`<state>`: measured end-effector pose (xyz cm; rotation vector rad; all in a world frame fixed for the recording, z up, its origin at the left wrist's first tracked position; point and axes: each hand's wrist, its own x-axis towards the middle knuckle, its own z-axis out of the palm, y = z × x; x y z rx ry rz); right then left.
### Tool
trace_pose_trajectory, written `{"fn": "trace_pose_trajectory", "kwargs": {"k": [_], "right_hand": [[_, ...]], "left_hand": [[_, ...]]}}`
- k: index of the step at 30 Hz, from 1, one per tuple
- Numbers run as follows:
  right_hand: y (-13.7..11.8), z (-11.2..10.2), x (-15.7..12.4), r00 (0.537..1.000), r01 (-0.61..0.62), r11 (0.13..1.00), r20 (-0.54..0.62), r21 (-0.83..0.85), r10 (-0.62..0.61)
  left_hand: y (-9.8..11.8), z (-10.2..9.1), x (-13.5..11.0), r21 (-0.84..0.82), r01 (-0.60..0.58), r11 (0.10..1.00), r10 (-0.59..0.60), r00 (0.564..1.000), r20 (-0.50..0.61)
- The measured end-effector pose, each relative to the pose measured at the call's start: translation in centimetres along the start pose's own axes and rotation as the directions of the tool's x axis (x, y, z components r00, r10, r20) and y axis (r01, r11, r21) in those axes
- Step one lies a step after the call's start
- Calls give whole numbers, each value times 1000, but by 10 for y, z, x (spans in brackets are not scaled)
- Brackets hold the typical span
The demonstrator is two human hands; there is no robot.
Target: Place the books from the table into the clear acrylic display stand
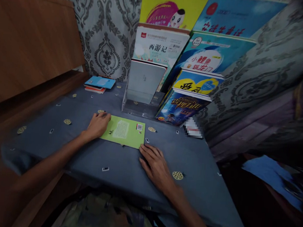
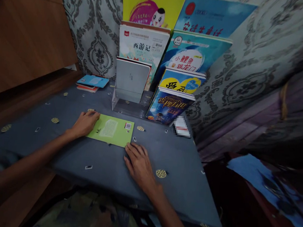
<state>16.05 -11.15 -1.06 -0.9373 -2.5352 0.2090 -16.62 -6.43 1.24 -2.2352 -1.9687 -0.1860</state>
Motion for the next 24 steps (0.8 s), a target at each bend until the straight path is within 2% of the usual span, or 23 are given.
{"fn": "trace_pose_trajectory", "kwargs": {"k": [4,8,11,16,19,24], "right_hand": [[0,-7,8,1000,-12,998,9,58,11],[1,-10,35,1000,-21,991,5,129,21],[4,0,67,1000,-23,993,8,114,22],[12,24,108,993,-45,998,115,48,39],[16,31,110,987,-96,995,132,4,95],[30,30,95,969,-241,970,47,-32,242]], "left_hand": [[-6,3,-5,-77,2,997,1,999,32],[-4,8,-7,-114,10,993,-12,1000,-16],[-4,11,-7,-128,19,992,-25,999,-46],[-4,14,-7,-120,20,993,-28,998,-64],[-3,14,-6,-118,19,993,-27,997,-67],[-2,12,-6,-116,39,992,-43,999,-30]]}}
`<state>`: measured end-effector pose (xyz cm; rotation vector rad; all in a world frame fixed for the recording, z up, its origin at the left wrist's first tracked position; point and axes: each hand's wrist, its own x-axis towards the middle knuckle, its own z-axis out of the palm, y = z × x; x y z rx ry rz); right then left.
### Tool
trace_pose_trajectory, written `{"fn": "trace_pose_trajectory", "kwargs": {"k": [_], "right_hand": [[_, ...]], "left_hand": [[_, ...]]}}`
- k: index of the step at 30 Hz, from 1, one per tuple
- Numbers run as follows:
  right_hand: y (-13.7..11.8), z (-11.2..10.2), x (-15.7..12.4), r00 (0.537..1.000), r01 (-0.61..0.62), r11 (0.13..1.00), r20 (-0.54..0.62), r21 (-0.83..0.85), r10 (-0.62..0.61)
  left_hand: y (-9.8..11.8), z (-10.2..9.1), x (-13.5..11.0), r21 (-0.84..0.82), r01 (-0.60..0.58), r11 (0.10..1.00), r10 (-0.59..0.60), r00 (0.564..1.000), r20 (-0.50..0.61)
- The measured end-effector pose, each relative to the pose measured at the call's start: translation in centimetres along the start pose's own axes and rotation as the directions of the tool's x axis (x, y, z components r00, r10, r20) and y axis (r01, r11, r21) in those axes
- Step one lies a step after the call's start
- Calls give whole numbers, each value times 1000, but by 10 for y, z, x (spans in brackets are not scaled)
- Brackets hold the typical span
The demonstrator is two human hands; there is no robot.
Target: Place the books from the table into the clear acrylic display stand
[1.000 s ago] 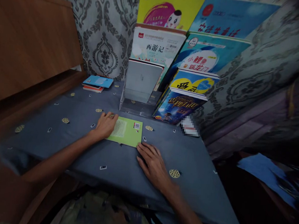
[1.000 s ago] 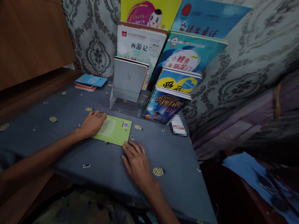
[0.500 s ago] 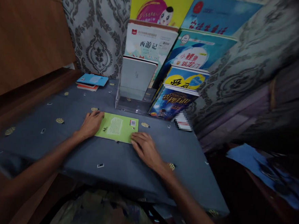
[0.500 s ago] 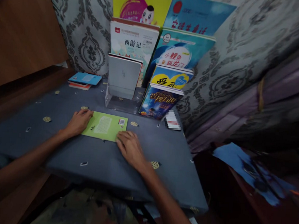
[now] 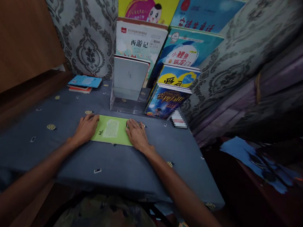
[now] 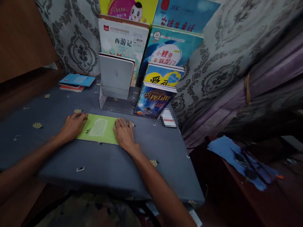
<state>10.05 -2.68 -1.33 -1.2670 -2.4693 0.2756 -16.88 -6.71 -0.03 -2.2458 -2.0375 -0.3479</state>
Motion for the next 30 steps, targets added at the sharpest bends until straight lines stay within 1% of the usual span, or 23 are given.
{"fn": "trace_pose_trajectory", "kwargs": {"k": [3,7,11,15,18,21,24,26,28,30], "right_hand": [[15,-3,-4,1000,2,999,-13,34,-2],[34,-4,-8,997,67,986,-42,156,-61],[43,-7,-23,987,152,963,-80,222,-137],[39,-15,-51,981,193,952,-52,237,-186],[31,-20,-74,977,212,950,-48,229,-207],[22,-23,-91,966,258,945,-58,199,-251],[15,-25,-99,954,301,943,-58,145,-295],[13,-25,-100,947,322,941,-52,106,-318],[13,-25,-100,942,336,939,-56,75,-332],[14,-24,-100,940,338,939,-72,57,-334]], "left_hand": [[0,-1,0,4,5,1000,-5,1000,10],[1,-2,-1,-14,0,1000,0,1000,8],[3,-4,0,-36,26,999,-25,999,29],[5,-4,0,-47,57,997,-55,997,49],[4,-2,0,-61,54,997,-52,998,30],[4,1,-1,-76,46,996,-45,999,15],[2,4,0,-97,48,994,-47,999,8],[-3,5,2,-122,32,992,-32,999,8],[-12,4,3,-163,-10,987,14,1000,24],[-25,1,3,-215,-75,974,86,995,46]]}}
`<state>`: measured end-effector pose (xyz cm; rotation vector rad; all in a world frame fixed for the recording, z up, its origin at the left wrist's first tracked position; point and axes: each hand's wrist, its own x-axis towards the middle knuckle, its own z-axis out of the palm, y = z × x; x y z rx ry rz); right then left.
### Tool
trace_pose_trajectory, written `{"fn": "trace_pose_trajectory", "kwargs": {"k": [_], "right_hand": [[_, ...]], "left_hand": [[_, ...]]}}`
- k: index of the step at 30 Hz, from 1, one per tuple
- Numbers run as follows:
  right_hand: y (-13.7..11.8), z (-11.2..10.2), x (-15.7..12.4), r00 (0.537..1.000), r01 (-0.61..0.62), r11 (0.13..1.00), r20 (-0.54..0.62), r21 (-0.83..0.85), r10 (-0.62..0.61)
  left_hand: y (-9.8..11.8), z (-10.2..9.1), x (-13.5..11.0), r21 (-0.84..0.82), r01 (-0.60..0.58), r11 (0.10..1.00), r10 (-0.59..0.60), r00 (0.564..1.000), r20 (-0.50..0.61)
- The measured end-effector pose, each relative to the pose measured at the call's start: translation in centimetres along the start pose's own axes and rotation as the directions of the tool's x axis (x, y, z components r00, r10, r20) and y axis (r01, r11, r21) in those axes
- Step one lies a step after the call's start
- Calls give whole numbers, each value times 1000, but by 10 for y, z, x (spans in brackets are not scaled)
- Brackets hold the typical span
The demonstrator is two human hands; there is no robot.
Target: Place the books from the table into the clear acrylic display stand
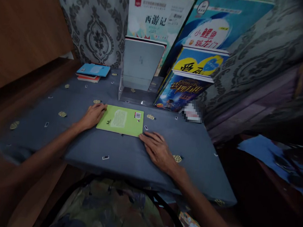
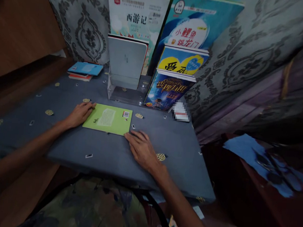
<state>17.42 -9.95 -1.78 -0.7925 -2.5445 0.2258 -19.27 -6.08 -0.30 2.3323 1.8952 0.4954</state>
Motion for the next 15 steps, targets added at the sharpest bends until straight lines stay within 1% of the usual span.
{"fn": "trace_pose_trajectory", "kwargs": {"k": [3,5,10,15], "right_hand": [[1,2,0,1000,11,1000,-19,-18,-12],[1,3,0,999,19,999,-26,-31,-19],[0,3,1,999,13,1000,-30,-26,-14],[0,1,2,999,15,1000,-30,14,-15]], "left_hand": [[-15,-10,-8,-70,-101,992,104,994,46],[-20,-17,-18,-104,-137,985,145,987,69],[-15,-29,-52,-146,-207,967,221,971,88],[-9,-33,-83,-78,-286,955,290,955,59]]}}
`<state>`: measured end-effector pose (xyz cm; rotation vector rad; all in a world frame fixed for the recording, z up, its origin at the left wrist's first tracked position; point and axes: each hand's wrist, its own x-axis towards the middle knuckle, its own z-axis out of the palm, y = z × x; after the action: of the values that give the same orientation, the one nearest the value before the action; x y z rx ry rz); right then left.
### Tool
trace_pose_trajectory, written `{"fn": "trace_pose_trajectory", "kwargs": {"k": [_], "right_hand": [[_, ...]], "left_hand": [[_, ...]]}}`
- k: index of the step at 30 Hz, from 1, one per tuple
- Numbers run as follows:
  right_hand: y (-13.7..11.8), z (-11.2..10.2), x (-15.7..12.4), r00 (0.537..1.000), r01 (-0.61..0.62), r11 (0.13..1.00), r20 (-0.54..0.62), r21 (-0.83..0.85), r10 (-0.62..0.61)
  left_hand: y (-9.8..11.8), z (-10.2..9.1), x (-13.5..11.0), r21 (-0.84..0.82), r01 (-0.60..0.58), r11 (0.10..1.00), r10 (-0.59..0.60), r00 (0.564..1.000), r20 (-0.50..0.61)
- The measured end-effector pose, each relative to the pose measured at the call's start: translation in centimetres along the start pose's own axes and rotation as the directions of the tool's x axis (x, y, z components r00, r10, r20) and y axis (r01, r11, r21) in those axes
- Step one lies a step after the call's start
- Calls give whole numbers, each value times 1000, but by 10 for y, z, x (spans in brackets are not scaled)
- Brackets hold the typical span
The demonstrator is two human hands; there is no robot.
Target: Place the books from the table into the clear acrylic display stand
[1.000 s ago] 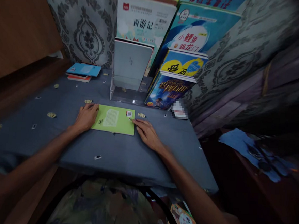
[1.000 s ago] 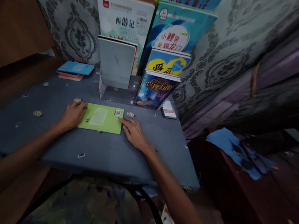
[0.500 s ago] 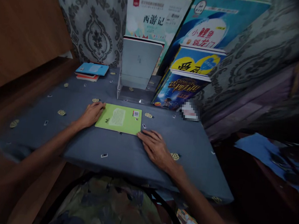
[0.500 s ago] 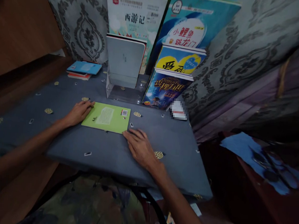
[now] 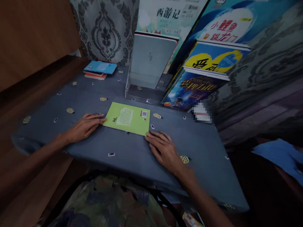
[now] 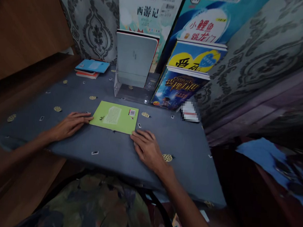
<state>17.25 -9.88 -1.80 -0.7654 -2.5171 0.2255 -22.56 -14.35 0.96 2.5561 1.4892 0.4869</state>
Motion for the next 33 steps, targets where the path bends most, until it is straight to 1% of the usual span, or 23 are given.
{"fn": "trace_pose_trajectory", "kwargs": {"k": [3,5,9,13,18,22,24,26,29,31,33], "right_hand": [[0,0,0,1000,-15,999,5,36,15],[1,1,0,1000,-30,998,6,63,29],[2,1,0,998,-59,990,2,126,60],[3,-2,0,993,-121,976,11,182,121],[1,-6,0,984,-177,951,50,252,170],[1,-7,-2,977,-209,930,31,303,210],[2,-6,-4,970,-231,910,14,345,242],[5,-5,-5,961,-251,884,-5,395,275],[17,-2,6,949,-258,869,-58,422,310],[28,2,24,949,-249,885,-85,393,304],[39,7,48,952,-264,903,-59,340,301]], "left_hand": [[4,1,-11,62,-58,996,59,998,-20],[6,3,-13,90,-101,991,103,994,-26],[13,9,-3,106,-206,973,208,978,-5],[33,16,23,90,-294,952,289,955,64],[73,30,66,61,-405,912,393,907,154],[106,49,96,79,-489,869,474,867,156],[116,58,105,108,-508,855,491,858,152],[122,63,111,132,-512,849,493,856,152],[122,67,114,162,-527,835,509,850,137],[121,69,113,185,-539,822,528,842,112],[120,71,112,198,-538,819,532,842,86]]}}
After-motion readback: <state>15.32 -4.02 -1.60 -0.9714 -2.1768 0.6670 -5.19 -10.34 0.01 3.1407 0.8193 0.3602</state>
